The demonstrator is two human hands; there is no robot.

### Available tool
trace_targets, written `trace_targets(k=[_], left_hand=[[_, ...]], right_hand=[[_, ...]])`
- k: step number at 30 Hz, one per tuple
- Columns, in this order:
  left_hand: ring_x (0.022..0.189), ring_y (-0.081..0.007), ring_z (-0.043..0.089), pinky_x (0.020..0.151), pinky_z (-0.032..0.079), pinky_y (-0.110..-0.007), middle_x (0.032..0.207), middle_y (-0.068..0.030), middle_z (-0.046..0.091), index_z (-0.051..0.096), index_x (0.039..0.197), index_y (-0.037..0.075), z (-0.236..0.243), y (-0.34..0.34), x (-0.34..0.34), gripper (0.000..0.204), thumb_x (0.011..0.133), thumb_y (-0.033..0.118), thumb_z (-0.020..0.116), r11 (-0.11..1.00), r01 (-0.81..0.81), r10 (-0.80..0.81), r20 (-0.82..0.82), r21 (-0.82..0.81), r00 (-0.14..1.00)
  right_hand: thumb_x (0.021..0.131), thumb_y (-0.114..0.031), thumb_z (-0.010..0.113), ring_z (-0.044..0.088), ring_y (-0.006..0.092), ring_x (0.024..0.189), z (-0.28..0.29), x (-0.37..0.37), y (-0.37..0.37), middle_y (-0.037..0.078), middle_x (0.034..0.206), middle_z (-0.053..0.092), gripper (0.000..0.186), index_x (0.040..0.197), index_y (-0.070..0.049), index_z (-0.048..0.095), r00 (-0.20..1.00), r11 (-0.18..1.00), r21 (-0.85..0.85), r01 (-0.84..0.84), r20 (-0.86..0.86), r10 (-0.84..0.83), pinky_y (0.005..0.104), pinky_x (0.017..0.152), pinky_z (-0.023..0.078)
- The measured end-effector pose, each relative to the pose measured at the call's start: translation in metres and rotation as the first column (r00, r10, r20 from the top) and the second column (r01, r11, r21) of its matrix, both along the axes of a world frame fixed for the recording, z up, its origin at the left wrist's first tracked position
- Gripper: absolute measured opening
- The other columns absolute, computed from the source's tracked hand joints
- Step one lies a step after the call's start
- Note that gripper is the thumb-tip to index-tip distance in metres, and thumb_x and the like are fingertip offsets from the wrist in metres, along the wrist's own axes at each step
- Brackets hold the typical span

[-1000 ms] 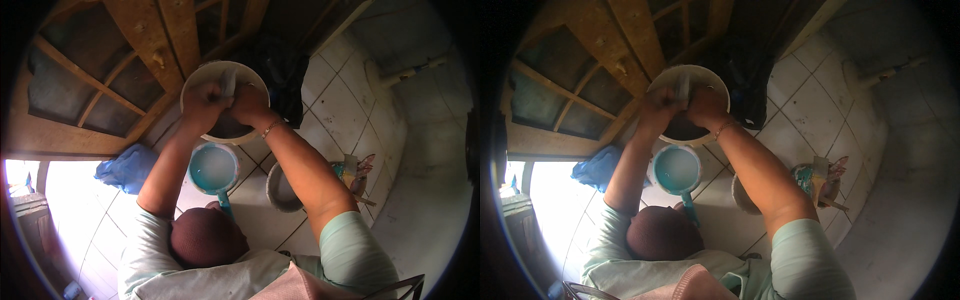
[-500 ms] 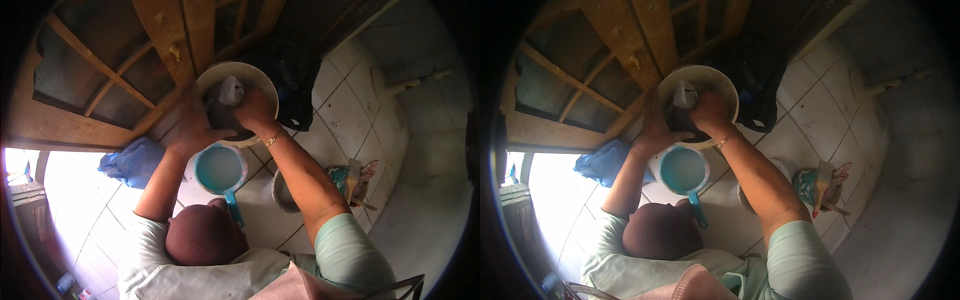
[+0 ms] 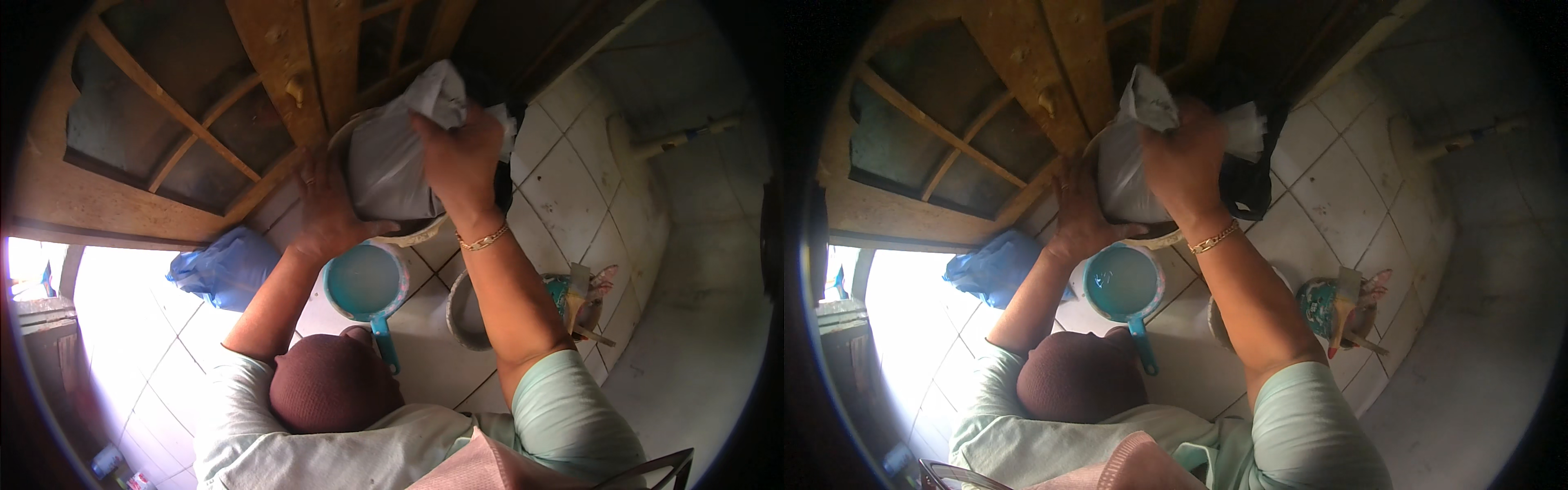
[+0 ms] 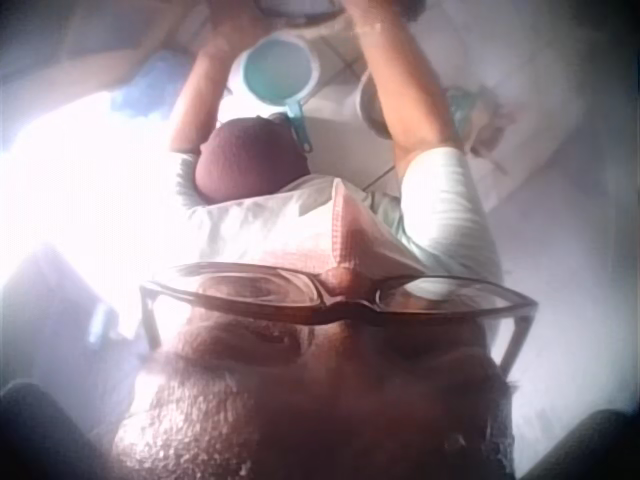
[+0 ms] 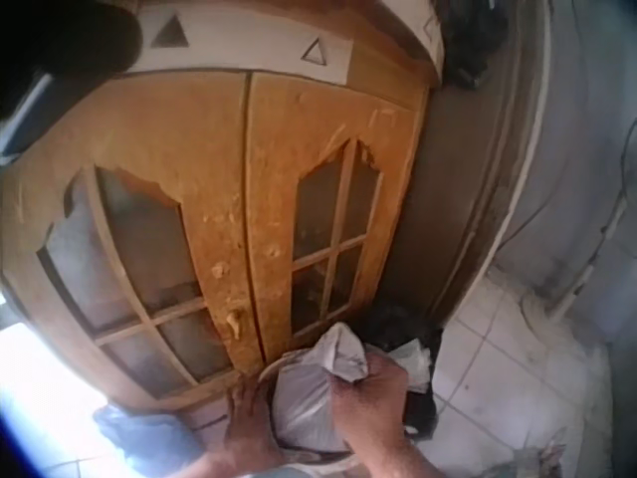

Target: The person mixes gray paint in a bucket using a brush, adds liquid from a blue scoop, and stirs the mixture.

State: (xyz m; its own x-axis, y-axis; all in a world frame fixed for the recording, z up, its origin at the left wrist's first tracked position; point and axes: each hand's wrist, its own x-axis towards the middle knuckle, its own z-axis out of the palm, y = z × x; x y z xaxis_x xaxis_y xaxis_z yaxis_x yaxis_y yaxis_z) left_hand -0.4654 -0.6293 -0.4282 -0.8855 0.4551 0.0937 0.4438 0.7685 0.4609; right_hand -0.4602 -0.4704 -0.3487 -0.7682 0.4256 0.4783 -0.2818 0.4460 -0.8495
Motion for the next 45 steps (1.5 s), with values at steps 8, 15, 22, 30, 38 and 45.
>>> trace_targets(k=[8,15,22,30,38,45], left_hand=[[0.133,-0.0447,0.012,0.11,0.01,-0.051,0.138,-0.0302,0.023,0.019,0.134,-0.011,0.022,0.005,0.032,0.127,0.044,0.052,0.083,0.998,-0.005,0.007,-0.041,0.064,0.999],[0.133,-0.043,0.012,0.111,0.007,-0.048,0.138,-0.0291,0.024,0.04,0.129,-0.004,0.065,0.021,0.068,0.106,0.05,0.055,0.079,0.991,0.114,-0.115,0.016,0.072,0.993],[0.133,-0.0393,0.015,0.111,0.007,-0.048,0.138,-0.0282,0.023,0.04,0.131,-0.002,0.127,0.053,0.167,0.104,0.053,0.057,0.078,0.994,0.08,-0.089,-0.126,-0.073,0.988],[0.134,-0.0358,0.02,0.11,0.019,-0.042,0.142,-0.0244,0.017,0.006,0.14,-0.002,0.217,0.188,0.363,0.145,0.035,0.054,0.088,0.341,0.748,-0.913,0.011,0.57,0.409],[0.134,-0.0362,0.019,0.11,0.019,-0.042,0.14,-0.0235,0.018,0.001,0.141,0.0,0.253,0.286,0.586,0.142,0.038,0.043,0.09,0.209,0.882,-0.937,0.346,0.423,0.056],[0.134,-0.0381,0.014,0.111,0.02,-0.041,0.141,-0.023,0.009,-0.007,0.14,0.005,0.213,0.356,0.772,0.146,0.038,0.041,0.091,0.24,0.879,-0.911,0.409,0.413,0.057]], right_hand=[[0.071,-0.005,0.066,0.055,0.0096,0.059,0.084,0.051,0.031,0.003,0.067,0.063,0.011,0.075,0.004,0.063,0.997,0.982,-0.183,-0.035,0.057,0.046,0.0256,0.056,0.044],[0.065,0.008,0.065,0.061,0.0161,0.078,0.164,0.154,0.066,0.008,0.085,0.063,0.022,0.086,0.003,0.062,0.999,0.947,-0.318,0.042,0.012,-0.04,0.0276,0.075,0.048],[0.067,0.003,0.068,0.057,0.0122,0.07,0.218,0.304,0.088,0.005,0.077,0.062,0.014,0.079,0.003,0.062,0.973,0.912,-0.339,0.23,0.092,-0.211,0.0251,0.068,0.044],[0.066,0.008,0.069,0.058,0.0108,0.071,0.227,0.52,0.135,0.005,0.077,0.062,0.02,0.082,0.0,0.06,0.953,0.887,-0.356,0.296,0.178,-0.246,0.0235,0.065,0.045],[0.069,0.006,0.065,0.057,0.0093,0.07,0.222,0.764,0.211,0.005,0.081,0.063,0.019,0.088,0.004,0.061,0.923,0.909,-0.264,0.321,0.301,-0.238,0.0224,0.066,0.045],[0.06,0.001,0.055,0.051,0.0139,0.066,0.192,0.933,0.284,0.012,0.07,0.053,0.024,0.083,0.005,0.059,0.855,0.967,0.041,0.251,0.459,-0.242,0.0259,0.063,0.042]])
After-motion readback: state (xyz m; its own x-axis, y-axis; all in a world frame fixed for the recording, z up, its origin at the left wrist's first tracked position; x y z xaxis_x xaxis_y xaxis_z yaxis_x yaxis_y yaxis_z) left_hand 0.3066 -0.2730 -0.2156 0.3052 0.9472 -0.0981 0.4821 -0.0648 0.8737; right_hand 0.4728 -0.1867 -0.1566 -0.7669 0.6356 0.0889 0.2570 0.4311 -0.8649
